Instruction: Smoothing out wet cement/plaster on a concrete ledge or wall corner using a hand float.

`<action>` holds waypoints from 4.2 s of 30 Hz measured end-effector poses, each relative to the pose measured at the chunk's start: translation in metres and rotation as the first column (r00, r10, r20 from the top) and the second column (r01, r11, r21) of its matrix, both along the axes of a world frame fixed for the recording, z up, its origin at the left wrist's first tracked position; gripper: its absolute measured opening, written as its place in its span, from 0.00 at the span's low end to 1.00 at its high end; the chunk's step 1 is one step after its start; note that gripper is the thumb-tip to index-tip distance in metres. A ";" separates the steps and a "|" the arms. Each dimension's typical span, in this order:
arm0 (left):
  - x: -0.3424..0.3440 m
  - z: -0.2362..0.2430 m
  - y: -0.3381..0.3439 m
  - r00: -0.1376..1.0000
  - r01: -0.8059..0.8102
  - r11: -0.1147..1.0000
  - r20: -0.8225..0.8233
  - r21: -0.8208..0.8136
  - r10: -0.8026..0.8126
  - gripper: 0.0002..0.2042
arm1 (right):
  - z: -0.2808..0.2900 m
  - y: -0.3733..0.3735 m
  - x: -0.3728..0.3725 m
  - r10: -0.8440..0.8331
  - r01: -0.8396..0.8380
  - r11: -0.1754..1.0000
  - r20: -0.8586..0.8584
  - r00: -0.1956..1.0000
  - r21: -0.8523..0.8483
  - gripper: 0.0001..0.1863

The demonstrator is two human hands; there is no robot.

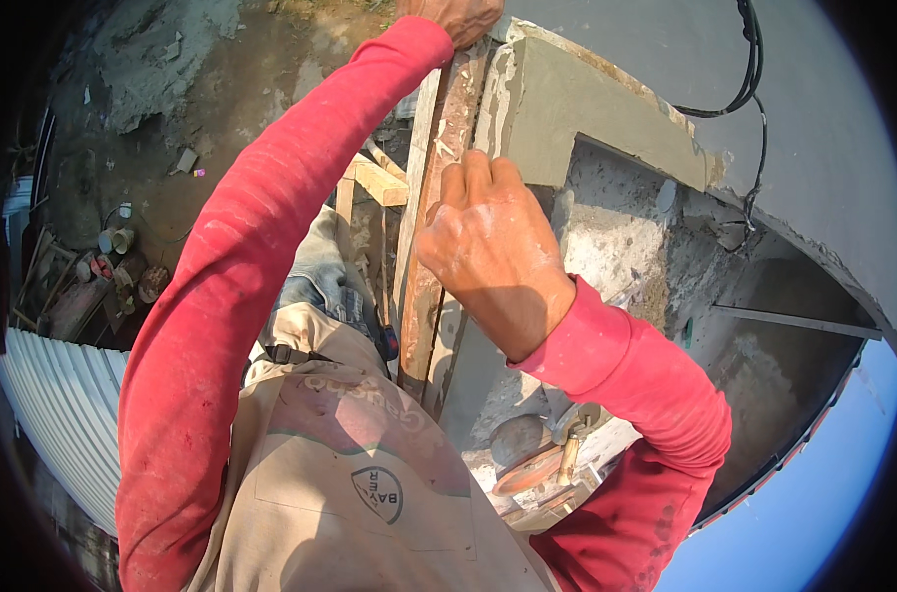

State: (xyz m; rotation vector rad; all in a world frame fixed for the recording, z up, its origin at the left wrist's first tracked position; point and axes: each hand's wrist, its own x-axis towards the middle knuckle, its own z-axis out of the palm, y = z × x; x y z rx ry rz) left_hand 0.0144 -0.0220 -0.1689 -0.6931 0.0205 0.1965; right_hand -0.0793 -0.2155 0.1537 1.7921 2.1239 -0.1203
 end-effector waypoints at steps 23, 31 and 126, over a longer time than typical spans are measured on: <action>-0.011 0.036 -0.002 0.980 0.026 0.856 -0.182 0.517 0.081 0.33 | -0.035 -0.013 0.080 -0.731 0.770 0.314 -0.376 0.570 0.556 0.28; 0.004 -0.001 0.011 0.921 0.372 -0.928 -0.120 -0.010 0.370 0.34 | -0.016 -0.056 0.003 -0.704 0.990 0.028 -0.701 0.117 0.137 0.25; -0.010 0.108 0.018 0.720 0.694 -0.714 -0.108 0.092 0.686 0.27 | -0.059 0.002 0.082 -0.583 0.846 0.315 -0.615 0.531 0.431 0.31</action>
